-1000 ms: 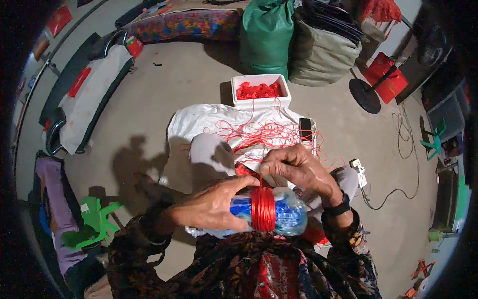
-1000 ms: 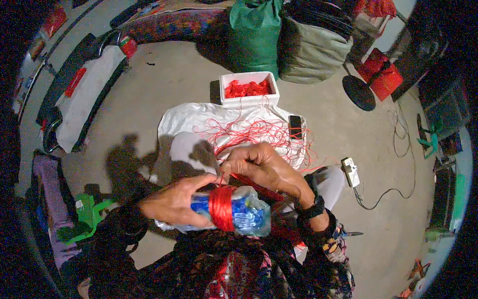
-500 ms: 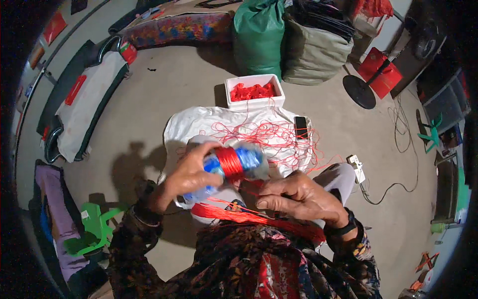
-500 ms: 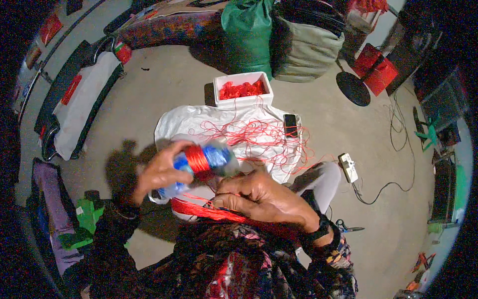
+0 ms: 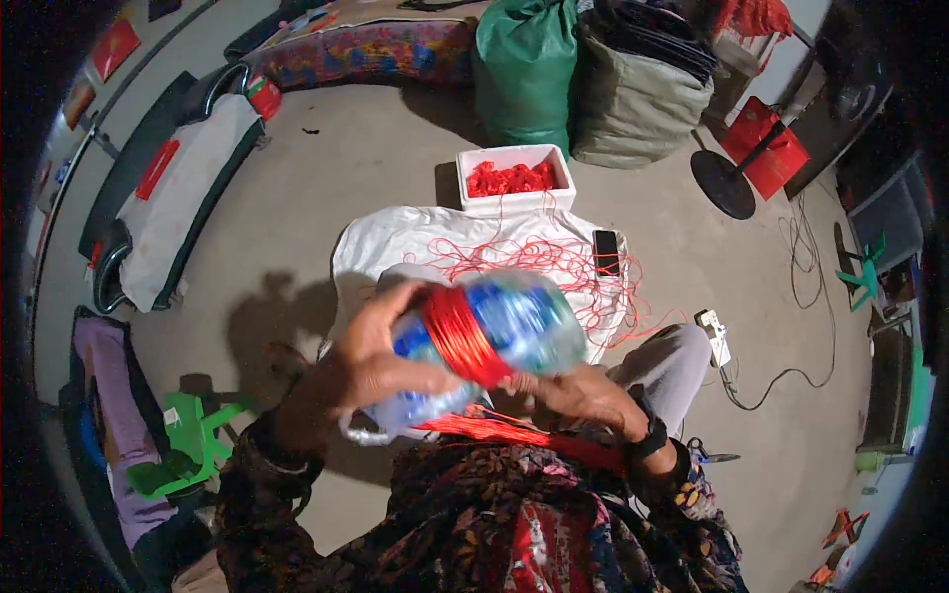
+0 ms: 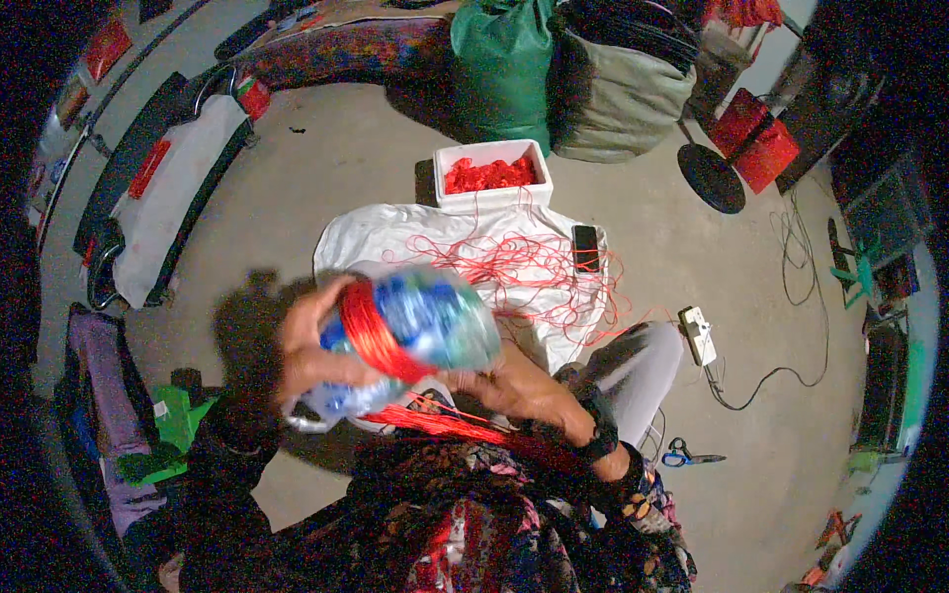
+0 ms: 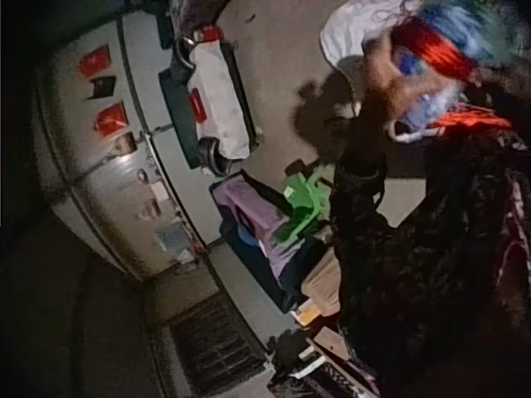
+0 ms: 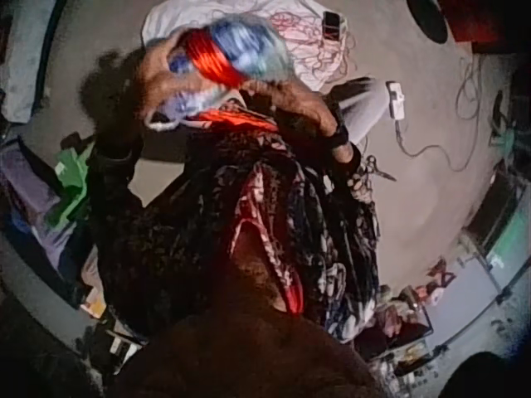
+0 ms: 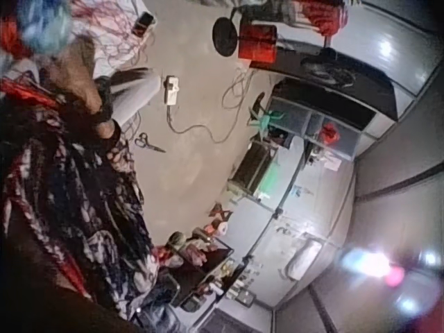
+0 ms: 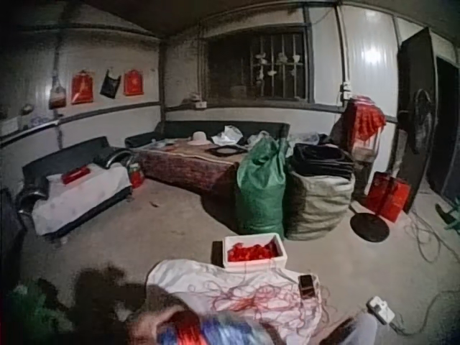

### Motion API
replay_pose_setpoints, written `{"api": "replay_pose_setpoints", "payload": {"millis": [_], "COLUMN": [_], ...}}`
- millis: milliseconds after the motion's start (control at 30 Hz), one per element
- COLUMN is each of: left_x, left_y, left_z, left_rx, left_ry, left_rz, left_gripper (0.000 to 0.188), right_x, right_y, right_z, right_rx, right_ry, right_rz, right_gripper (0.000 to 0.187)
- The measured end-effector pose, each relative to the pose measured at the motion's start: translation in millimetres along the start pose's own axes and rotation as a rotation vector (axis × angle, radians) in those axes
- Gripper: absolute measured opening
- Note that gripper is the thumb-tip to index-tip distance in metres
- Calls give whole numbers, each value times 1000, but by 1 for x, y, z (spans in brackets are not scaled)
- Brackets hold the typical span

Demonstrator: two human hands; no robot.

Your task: Wrapping red plastic ribbon around a plastic bottle filled with blue plastic bags.

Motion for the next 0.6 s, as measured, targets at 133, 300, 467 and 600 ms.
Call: {"api": "replay_pose_setpoints", "payload": {"millis": [133, 300, 467, 600], "left_x": [24, 71, 20, 9], "left_y": [29, 24, 5, -7], "left_z": [-2, 27, 49, 29], "left_rx": [39, 151, 456, 202], "left_ry": [54, 230, 289, -39], "left_rz": [-4, 85, 124, 115], "left_gripper": [67, 70, 81, 87], "right_x": [14, 77, 36, -20], "right_y": [-12, -9, 14, 0], "right_z": [4, -15, -43, -17], "right_rx": [97, 18, -27, -60], "right_ry": [-285, -159, -54, 39], "right_rz": [-17, -53, 101, -236], "right_gripper": [24, 18, 22, 22]}}
Point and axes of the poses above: each hand's wrist, its own y-axis towards the middle knuckle, its own z-axis out of the palm, x = y × z, the point moved 2 cm from there along y, towards the middle knuckle, and after that the axes turned 1 degree about -z, right-handed, at the moved point
